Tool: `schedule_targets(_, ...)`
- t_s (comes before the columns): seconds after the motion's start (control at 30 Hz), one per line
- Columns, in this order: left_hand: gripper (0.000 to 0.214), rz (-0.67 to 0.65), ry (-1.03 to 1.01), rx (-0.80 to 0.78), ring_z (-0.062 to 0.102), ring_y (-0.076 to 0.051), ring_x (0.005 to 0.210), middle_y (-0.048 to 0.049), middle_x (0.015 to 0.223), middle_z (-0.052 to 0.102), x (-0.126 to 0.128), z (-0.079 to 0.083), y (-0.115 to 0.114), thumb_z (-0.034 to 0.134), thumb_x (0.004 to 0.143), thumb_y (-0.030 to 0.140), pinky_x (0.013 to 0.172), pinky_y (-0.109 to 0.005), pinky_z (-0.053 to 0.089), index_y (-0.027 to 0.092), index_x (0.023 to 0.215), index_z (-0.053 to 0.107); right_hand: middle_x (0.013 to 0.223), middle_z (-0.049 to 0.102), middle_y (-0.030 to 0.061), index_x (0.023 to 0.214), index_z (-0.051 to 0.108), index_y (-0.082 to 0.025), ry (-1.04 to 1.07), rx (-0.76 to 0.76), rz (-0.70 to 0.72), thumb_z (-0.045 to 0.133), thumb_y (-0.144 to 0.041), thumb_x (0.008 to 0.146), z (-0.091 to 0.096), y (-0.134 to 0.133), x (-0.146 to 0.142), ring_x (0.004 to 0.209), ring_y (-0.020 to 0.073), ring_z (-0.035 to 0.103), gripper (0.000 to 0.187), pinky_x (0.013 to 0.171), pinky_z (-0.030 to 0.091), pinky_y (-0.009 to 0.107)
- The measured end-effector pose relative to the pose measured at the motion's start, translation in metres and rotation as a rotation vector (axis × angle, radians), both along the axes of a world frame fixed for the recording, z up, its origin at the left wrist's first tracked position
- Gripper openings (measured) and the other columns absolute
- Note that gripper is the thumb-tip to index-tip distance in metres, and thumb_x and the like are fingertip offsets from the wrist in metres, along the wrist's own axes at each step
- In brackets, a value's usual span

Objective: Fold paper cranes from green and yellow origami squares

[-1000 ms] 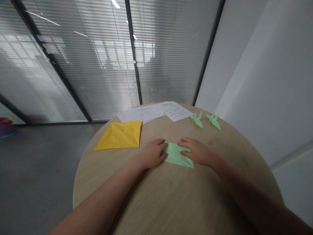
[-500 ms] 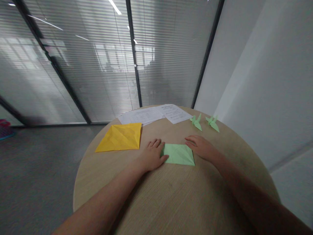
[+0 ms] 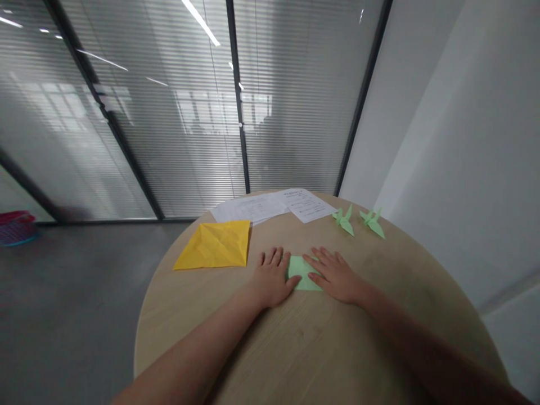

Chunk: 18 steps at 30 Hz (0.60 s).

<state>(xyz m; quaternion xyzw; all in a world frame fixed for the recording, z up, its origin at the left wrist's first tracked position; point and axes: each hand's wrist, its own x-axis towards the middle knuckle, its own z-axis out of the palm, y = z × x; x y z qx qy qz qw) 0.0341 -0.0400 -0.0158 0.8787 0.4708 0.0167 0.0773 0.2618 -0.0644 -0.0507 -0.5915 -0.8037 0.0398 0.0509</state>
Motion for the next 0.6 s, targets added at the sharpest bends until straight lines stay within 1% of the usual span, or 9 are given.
schedule_targets(0.07, 0.08, 0.018, -0.007, -0.012, 0.016, -0.038, 0.16, -0.0215, 0.171, 0.022, -0.002, 0.001, -0.001, 0.034, 0.102, 0.06, 0.128, -0.06, 0.014, 0.008, 0.164, 0.03, 0.171, 0.028, 0.0126, 0.163, 0.036, -0.029, 0.008, -0.004, -0.033, 0.032, -0.051, 0.108, -0.001, 0.003, 0.001, 0.159, 0.0375, 0.023, 0.06, 0.123, 0.02, 0.069)
schedule_targets(0.13, 0.082, 0.043, -0.014, -0.019, 0.016, -0.038, 0.16, -0.0217, 0.171, 0.021, -0.004, 0.001, -0.002, 0.035, 0.101, 0.059, 0.128, -0.06, 0.013, 0.006, 0.163, 0.03, 0.171, 0.026, 0.0107, 0.163, 0.035, -0.031, 0.022, -0.004, -0.068, 0.03, -0.052, 0.108, -0.004, 0.006, 0.001, 0.16, 0.0364, 0.02, 0.059, 0.123, 0.018, 0.07)
schedule_targets(0.27, 0.085, 0.08, -0.078, -0.036, 0.015, -0.038, 0.16, -0.0223, 0.171, 0.021, -0.009, -0.006, -0.001, 0.035, 0.1, 0.06, 0.129, -0.059, 0.011, 0.004, 0.163, 0.029, 0.172, 0.024, 0.0075, 0.163, 0.034, -0.034, 0.052, -0.015, -0.141, 0.031, -0.057, 0.106, -0.01, 0.012, -0.002, 0.161, 0.0343, 0.017, 0.062, 0.125, 0.015, 0.068)
schedule_targets(0.33, 0.083, 0.093, -0.129, -0.022, 0.015, -0.039, 0.16, -0.0219, 0.171, 0.023, -0.011, -0.009, 0.0, 0.037, 0.099, 0.059, 0.129, -0.059, 0.011, 0.005, 0.163, 0.031, 0.172, 0.023, 0.0057, 0.163, 0.034, -0.035, 0.055, -0.02, -0.149, 0.031, -0.058, 0.106, -0.013, 0.013, -0.004, 0.161, 0.0334, 0.017, 0.062, 0.126, 0.016, 0.067)
schedule_targets(0.4, 0.077, 0.091, -0.191, 0.023, 0.018, -0.038, 0.16, -0.019, 0.171, 0.028, -0.012, -0.009, 0.001, 0.04, 0.099, 0.053, 0.13, -0.058, 0.011, 0.01, 0.162, 0.037, 0.171, 0.024, 0.0047, 0.163, 0.034, -0.036, 0.056, -0.01, -0.146, 0.032, -0.059, 0.105, -0.017, 0.015, -0.005, 0.16, 0.0336, 0.019, 0.062, 0.125, 0.017, 0.067)
schedule_targets(0.43, 0.073, 0.074, -0.219, 0.044, 0.021, -0.037, 0.159, -0.0179, 0.169, 0.032, -0.012, -0.009, 0.0, 0.041, 0.099, 0.051, 0.13, -0.057, 0.011, 0.012, 0.16, 0.04, 0.171, 0.026, 0.0043, 0.162, 0.035, -0.037, 0.065, 0.005, -0.142, 0.031, -0.06, 0.105, -0.019, 0.016, -0.005, 0.16, 0.0334, 0.02, 0.062, 0.126, 0.018, 0.066)
schedule_targets(0.5, 0.065, 0.014, -0.247, 0.064, 0.033, -0.034, 0.155, -0.0165, 0.163, 0.045, -0.011, -0.007, -0.001, 0.044, 0.098, 0.046, 0.13, -0.054, 0.015, 0.015, 0.155, 0.049, 0.17, 0.03, 0.0038, 0.161, 0.038, -0.038, 0.092, 0.037, -0.14, 0.032, -0.06, 0.105, -0.025, 0.018, -0.004, 0.16, 0.033, 0.023, 0.06, 0.126, 0.018, 0.066)
schedule_targets(0.53, 0.061, -0.019, -0.245, 0.064, 0.04, -0.034, 0.15, -0.0163, 0.158, 0.051, -0.011, -0.007, -0.002, 0.046, 0.097, 0.044, 0.13, -0.053, 0.018, 0.016, 0.15, 0.054, 0.169, 0.031, 0.0036, 0.16, 0.04, -0.038, 0.106, 0.049, -0.139, 0.033, -0.059, 0.104, -0.028, 0.019, -0.004, 0.159, 0.0329, 0.024, 0.06, 0.126, 0.018, 0.066)
schedule_targets(0.6, 0.054, -0.048, -0.232, 0.071, 0.049, -0.033, 0.141, -0.0169, 0.151, 0.057, -0.01, -0.006, -0.003, 0.05, 0.094, 0.041, 0.127, -0.05, 0.027, 0.016, 0.141, 0.062, 0.168, 0.034, 0.0036, 0.159, 0.042, -0.038, 0.134, 0.068, -0.143, 0.036, -0.058, 0.104, -0.035, 0.022, -0.002, 0.159, 0.0333, 0.026, 0.059, 0.126, 0.018, 0.067)
